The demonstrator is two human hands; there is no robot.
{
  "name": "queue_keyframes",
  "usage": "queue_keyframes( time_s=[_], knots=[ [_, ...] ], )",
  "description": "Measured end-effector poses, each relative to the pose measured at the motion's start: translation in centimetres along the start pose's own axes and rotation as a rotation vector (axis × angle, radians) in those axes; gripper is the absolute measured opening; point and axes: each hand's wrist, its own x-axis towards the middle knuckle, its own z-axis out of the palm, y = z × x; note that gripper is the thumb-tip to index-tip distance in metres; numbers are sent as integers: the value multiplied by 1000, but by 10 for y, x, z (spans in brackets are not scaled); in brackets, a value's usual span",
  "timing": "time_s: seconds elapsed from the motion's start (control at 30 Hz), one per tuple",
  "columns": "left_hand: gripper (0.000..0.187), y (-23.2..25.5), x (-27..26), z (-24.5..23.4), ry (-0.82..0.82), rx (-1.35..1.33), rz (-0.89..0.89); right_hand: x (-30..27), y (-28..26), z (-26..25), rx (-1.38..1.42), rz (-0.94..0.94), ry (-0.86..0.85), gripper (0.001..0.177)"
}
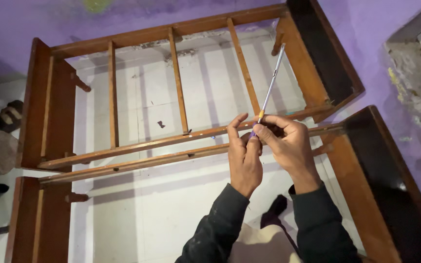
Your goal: The person uses a screwdriver to remove wooden slats from a wooden bed frame. They unscrew fasteners, lift each slat off the frame, and place the removed pieces against a nearby wall.
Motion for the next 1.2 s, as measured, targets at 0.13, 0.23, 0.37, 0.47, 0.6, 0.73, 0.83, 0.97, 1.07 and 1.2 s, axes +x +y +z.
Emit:
queue_keyframes(
  time_s=[0.13, 0.23, 0.37, 0.47, 0.6, 0.73, 0.83, 0.97, 1.07, 1.2],
  knots=[
    [48, -17, 14, 34, 28, 73, -10, 23, 17, -34, 26, 11, -19, 28],
    [47, -32, 30, 67, 22, 61, 6, 44, 28, -70, 7, 3, -41, 27],
    [50, -50, 49, 114, 27, 33, -48, 76, 44, -119, 76, 60, -52, 28],
    [55, -67, 57, 148, 52, 30, -194, 100, 58, -162, 57, 11, -57, 28],
    [56, -92, 69, 176, 102, -21, -101, 126, 76, -195, 103, -16, -51, 27],
    [55, -112, 86, 187, 173, -70, -125, 143, 94, -213, 154, 49, -16, 23],
    [54, -125, 99, 185, 224, -89, -146, 156, 106, -216, 204, 54, -29, 21],
    [52, -143, 123, 179, 289, -90, -195, 178, 119, -214, 186, 98, -42, 21],
    [47, -156, 144, 172, 304, -86, -185, 196, 126, -210, 118, 123, -40, 21],
    [41, -168, 184, 155, 369, -134, -246, 230, 138, -207, 146, 161, 10, 21]
  ],
)
